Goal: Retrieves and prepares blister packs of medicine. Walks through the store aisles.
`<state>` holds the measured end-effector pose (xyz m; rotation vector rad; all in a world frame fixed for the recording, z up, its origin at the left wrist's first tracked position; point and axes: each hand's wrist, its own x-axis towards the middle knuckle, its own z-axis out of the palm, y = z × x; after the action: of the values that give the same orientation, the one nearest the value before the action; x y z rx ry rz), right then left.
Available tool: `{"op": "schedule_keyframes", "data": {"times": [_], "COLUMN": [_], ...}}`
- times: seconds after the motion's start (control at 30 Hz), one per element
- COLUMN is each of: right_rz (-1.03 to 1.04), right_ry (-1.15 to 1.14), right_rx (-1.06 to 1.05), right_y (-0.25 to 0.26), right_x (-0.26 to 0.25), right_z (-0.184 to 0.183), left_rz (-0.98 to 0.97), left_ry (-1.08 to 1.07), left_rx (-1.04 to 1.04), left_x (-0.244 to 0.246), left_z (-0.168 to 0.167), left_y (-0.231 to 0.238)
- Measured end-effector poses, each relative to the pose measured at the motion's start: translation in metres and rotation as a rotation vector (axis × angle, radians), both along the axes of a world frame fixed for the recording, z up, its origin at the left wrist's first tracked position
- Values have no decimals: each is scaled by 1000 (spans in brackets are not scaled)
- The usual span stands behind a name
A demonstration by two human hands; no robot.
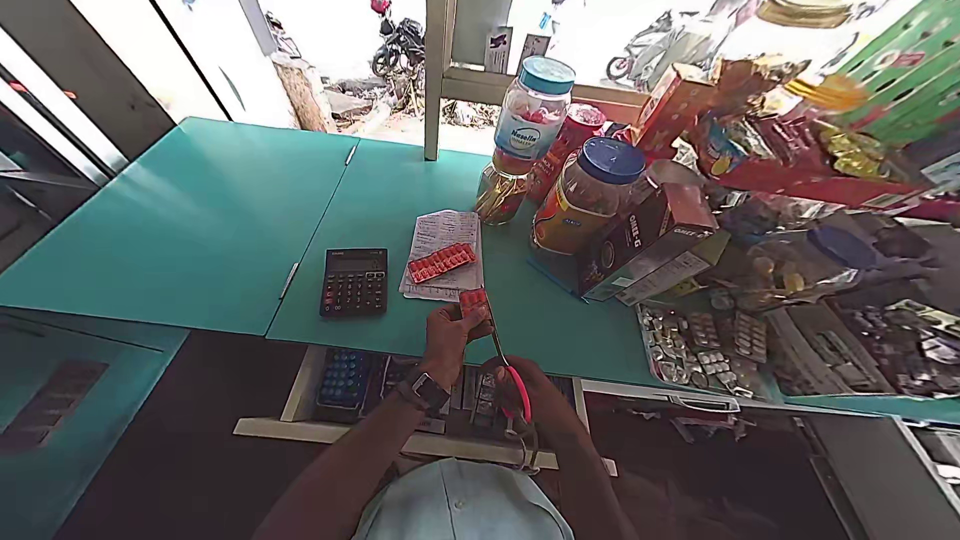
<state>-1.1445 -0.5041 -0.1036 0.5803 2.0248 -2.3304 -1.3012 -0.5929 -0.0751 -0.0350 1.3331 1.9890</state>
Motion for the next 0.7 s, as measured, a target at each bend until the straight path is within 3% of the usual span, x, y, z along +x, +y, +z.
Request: {"op": "schedule_keyframes", "data": {"times": [0.07,0.13,0.23,0.37,0.57,0.7], "right_rz": [-60,-108,-93,-98,-161,-236], "right_ry": [-84,-326,-668,-857,-842,-531], "right_rx": [78,357,713,975,1078,1146], "right_y": [7,27,62,68,21,-2], "right_x": [-1,-3,-10,-26,-53,-67], "right_z": [1,12,26,56,52,41], "left_rz": [17,52,134,254,352,318], "left_ry": [-15,54,302,530,664,723], "left_rx": [-3,18,-5,-201,-433,-486], "left_x": [-2,-3,-3,2,12,16], "left_z": [0,3,-7,-42,-90,-102], "left_y": [-5,-22,-73,-150,-208,-216]}}
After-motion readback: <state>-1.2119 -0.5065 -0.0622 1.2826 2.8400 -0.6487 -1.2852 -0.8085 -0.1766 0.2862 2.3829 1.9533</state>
